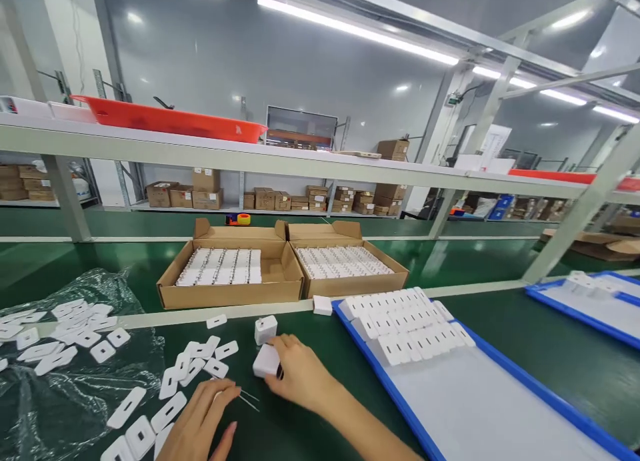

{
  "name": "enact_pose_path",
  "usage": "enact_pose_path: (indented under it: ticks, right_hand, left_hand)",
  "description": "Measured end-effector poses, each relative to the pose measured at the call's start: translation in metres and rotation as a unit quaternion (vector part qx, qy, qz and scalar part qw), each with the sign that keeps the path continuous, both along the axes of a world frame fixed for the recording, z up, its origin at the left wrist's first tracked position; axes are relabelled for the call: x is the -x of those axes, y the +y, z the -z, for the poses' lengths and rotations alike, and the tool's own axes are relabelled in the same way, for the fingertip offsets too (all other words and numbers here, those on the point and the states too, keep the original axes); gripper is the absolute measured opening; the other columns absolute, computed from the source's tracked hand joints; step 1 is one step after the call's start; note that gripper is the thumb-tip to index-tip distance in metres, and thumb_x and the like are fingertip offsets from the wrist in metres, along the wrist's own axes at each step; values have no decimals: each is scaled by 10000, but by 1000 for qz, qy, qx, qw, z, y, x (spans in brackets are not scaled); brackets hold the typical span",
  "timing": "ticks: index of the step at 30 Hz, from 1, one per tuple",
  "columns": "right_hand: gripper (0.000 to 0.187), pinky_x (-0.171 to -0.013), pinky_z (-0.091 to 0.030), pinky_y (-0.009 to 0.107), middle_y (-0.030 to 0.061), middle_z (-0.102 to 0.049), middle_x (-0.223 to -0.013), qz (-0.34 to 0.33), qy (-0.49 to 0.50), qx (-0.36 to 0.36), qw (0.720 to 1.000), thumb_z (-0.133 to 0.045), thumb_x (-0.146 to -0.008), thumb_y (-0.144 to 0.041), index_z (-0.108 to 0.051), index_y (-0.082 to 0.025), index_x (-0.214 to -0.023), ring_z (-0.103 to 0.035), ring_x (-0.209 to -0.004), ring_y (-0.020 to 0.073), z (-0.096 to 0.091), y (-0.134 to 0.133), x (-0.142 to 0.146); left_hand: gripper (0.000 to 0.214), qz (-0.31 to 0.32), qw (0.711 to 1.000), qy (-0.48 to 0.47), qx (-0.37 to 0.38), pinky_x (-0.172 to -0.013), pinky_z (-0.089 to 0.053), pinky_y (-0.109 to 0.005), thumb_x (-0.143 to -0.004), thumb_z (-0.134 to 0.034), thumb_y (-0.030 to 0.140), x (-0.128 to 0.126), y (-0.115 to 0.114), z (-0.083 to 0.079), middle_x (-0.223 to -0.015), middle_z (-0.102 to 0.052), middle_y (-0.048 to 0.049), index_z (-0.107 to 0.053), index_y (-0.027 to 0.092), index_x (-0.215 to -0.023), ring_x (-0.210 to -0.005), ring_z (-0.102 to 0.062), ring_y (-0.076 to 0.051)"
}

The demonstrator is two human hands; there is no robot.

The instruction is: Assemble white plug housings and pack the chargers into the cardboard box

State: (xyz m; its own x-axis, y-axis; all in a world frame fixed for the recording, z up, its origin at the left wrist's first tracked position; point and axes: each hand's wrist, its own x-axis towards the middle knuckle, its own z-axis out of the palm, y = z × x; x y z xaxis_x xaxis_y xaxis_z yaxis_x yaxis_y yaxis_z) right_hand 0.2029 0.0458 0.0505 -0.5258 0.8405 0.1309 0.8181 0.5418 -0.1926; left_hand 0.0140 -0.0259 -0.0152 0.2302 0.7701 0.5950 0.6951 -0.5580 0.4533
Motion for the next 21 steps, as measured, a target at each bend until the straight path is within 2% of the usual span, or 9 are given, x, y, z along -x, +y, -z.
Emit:
enact_pose_path:
  ticks: [3,5,7,8,10,12,15,18,21]
  right_hand:
    - [439,-773,-532,382,99,-657,-1017,-43,27,-8,999,-732,-742,-282,-564,-156,-1128,-633,-928,276,-11,-28,27]
    - [538,-662,-537,357,75,-647,-938,-91,75,-32,993,-762,-721,-496,-547,-177,-1097,-630,-834,261,-17,-45,39]
    - [638,-569,-521,314,74,-617,-895,-145,131,-75,978,-667,-710,-659,-525,-185,-1113,-613,-757,232,-21,-54,46]
    - [603,-554,-517,298,81,-604,-904,-165,151,-101,969,-596,-762,-666,-517,-191,-1124,-607,-749,220,-22,-56,47]
    - [385,-567,-518,276,105,-583,-958,-183,161,-149,958,-442,-937,-528,-510,-203,-1133,-608,-778,203,-22,-56,47]
    - [253,-567,-516,269,119,-573,-976,-178,145,-187,955,-323,-1011,-332,-520,-198,-1100,-613,-800,201,-22,-55,45]
    - [208,-588,-526,285,125,-578,-957,-175,116,-207,956,-332,-987,-196,-531,-167,-1042,-607,-819,215,-18,-56,43]
    - [158,-632,-523,331,117,-593,-904,-180,77,-226,954,-388,-943,-124,-546,-137,-946,-584,-778,224,-12,-59,42]
    - [184,-610,-485,356,101,-592,-820,-185,9,-266,946,-391,-923,-72,-568,-119,-910,-554,-701,227,-5,-60,43]
  left_hand:
    - [528,3,999,-36,4,-937,-516,-459,-811,-456,54,0,4,10,-1309,-536,-145,-449,190,-1321,-1180,-532,-312]
    - [487,41,991,-122,25,-946,-515,-420,-828,-452,69,4,4,8,-1267,-561,-136,-448,197,-1298,-1160,-553,-276]
    - [381,64,974,-210,61,-917,-527,-368,-852,-476,104,10,4,-1,-1179,-602,-115,-489,204,-1220,-1091,-598,-240]
    - [338,66,965,-240,85,-901,-529,-350,-856,-492,112,14,4,-8,-1148,-610,-103,-512,207,-1179,-1062,-612,-228]
    - [297,77,951,-265,140,-877,-525,-320,-843,-504,101,21,6,-21,-1107,-609,-80,-544,210,-1116,-1024,-617,-207]
    - [302,90,943,-263,182,-828,-522,-288,-814,-487,69,25,6,-32,-1048,-600,-58,-546,214,-1073,-957,-617,-182]
    - [415,116,948,-220,200,-798,-507,-271,-739,-412,-11,25,4,-38,-1000,-582,-38,-517,215,-1071,-904,-605,-166]
    - [518,140,956,-158,204,-859,-496,-281,-691,-363,-59,23,1,-35,-1063,-571,-47,-498,216,-1109,-985,-596,-175]
    - [564,134,962,-117,209,-930,-476,-297,-670,-347,-83,22,0,-31,-1128,-556,-65,-472,208,-1137,-1068,-577,-184]
